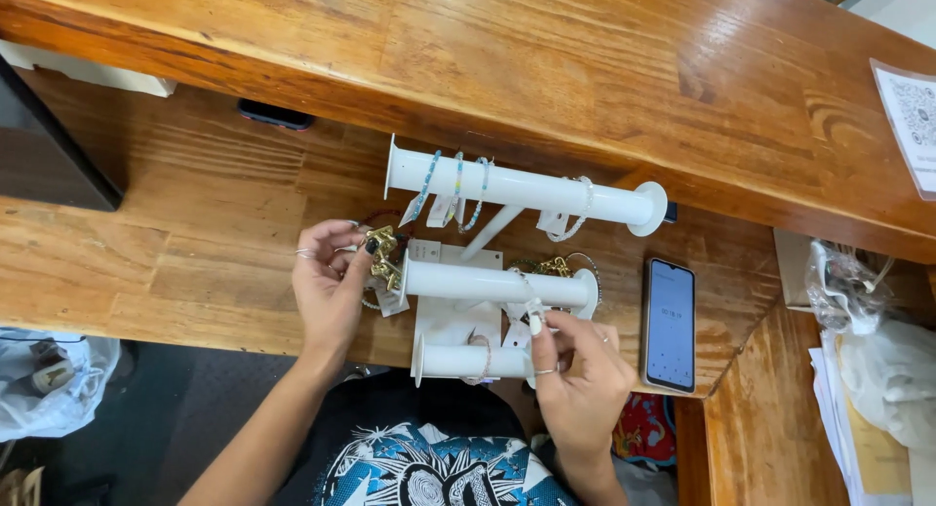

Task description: Organizing various bracelets by placing them onto a multi-tiered jewelry display stand.

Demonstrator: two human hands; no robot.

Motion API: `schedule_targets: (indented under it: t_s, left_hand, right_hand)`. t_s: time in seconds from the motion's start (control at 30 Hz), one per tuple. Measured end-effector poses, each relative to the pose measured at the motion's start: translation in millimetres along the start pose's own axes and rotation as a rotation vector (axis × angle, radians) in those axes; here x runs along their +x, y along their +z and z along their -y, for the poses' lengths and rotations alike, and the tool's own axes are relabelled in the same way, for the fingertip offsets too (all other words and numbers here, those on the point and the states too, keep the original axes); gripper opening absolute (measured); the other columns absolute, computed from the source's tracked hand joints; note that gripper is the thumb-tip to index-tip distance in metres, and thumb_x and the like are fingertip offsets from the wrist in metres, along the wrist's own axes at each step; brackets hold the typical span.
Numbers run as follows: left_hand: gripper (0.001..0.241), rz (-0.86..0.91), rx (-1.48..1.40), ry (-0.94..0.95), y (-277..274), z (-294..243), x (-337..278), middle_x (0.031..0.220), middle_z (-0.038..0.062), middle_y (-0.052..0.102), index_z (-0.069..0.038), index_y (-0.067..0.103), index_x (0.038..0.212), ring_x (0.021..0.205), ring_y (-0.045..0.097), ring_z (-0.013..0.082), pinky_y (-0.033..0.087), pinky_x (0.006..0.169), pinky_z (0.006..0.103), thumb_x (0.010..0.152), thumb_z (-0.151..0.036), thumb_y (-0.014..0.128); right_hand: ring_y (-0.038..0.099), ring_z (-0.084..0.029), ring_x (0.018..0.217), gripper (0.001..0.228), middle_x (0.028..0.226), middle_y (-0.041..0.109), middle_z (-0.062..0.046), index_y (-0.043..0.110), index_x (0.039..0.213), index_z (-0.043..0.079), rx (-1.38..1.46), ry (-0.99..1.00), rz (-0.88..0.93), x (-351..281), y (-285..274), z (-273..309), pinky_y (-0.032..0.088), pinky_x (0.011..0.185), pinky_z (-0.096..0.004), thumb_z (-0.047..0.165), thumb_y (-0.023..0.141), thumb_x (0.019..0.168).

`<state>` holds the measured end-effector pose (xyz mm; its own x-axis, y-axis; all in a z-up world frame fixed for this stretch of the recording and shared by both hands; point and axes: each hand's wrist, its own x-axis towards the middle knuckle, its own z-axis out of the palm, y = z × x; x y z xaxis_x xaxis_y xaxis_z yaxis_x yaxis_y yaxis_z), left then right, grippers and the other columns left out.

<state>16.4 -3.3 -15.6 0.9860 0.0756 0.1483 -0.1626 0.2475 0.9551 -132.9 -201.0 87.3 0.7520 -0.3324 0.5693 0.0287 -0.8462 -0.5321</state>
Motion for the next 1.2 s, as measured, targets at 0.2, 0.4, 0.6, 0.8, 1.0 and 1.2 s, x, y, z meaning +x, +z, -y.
schedule_targets:
  t_s: [0.2,0.4,0.6,0.8,1.0,1.2]
  left_hand:
    - [0.024,0.23,0.653,0.184,-9,16,9,0.112,0.01,0.058,-0.009,0.07,0.111,0.091,0.063,0.0218,0.053,0.087,0.0372,0.088,-0.012,0.073]
    - [0.011,0.12,0.616,0.715,-3,-31,-16,0.107,0.017,0.06,-0.003,0.066,0.098,0.097,0.061,0.0315,0.051,0.086,0.0387,0.091,0.004,0.068]
    - [0.011,0.398,0.532,1.01,-4,-62,-45,0.087,0.014,0.067,0.0,0.062,0.098,0.076,0.063,0.028,0.049,0.065,0.0361,0.089,-0.002,0.068]
    - [0.023,0.535,0.569,1.026,2,-76,-46,0.092,0.014,0.064,-0.002,0.061,0.106,0.081,0.063,0.0291,0.048,0.068,0.0386,0.091,-0.015,0.074]
    - [0.039,0.737,0.726,1.025,14,-87,-44,0.104,0.012,0.064,-0.006,0.062,0.113,0.096,0.062,0.0331,0.049,0.074,0.0432,0.094,-0.035,0.078]
    - [0.033,0.84,0.927,1.014,23,-83,-53,0.095,0.009,0.065,-0.003,0.065,0.112,0.091,0.06,0.028,0.048,0.082,0.0425,0.094,-0.029,0.075]
  right_hand:
    - [0.058,-0.019,0.087,0.016,0.097,0.064,-0.011,0.072,0.103,0.001,0.071,0.068,-0.112,0,-16,-30,0.05,0.067,-0.027,0.016,0.069,0.099]
    - [0.059,-0.01,0.089,0.016,0.101,0.069,-0.004,0.069,0.113,0.005,0.3,0.403,-0.124,11,-27,-38,0.049,0.08,-0.023,0.017,0.061,0.107]
    - [0.057,-0.012,0.08,0.013,0.095,0.069,-0.004,0.072,0.111,0.005,0.291,0.418,0.027,24,-3,-91,0.048,0.067,-0.025,0.011,0.063,0.104]
    - [0.068,-0.017,0.071,0.041,0.087,0.079,-0.005,0.078,0.117,0.029,-0.129,0.428,0.319,15,30,-148,0.048,0.062,-0.035,0.018,0.056,0.084]
    - [0.063,-0.027,0.103,0.03,0.11,0.071,-0.009,0.068,0.117,0.007,-0.222,0.336,0.432,11,-16,-77,0.048,0.087,-0.043,0.023,0.061,0.094]
    - [0.068,-0.022,0.105,0.028,0.107,0.075,-0.005,0.075,0.109,0.009,-0.055,0.064,0.359,-8,-47,-22,0.053,0.09,-0.038,0.029,0.058,0.098]
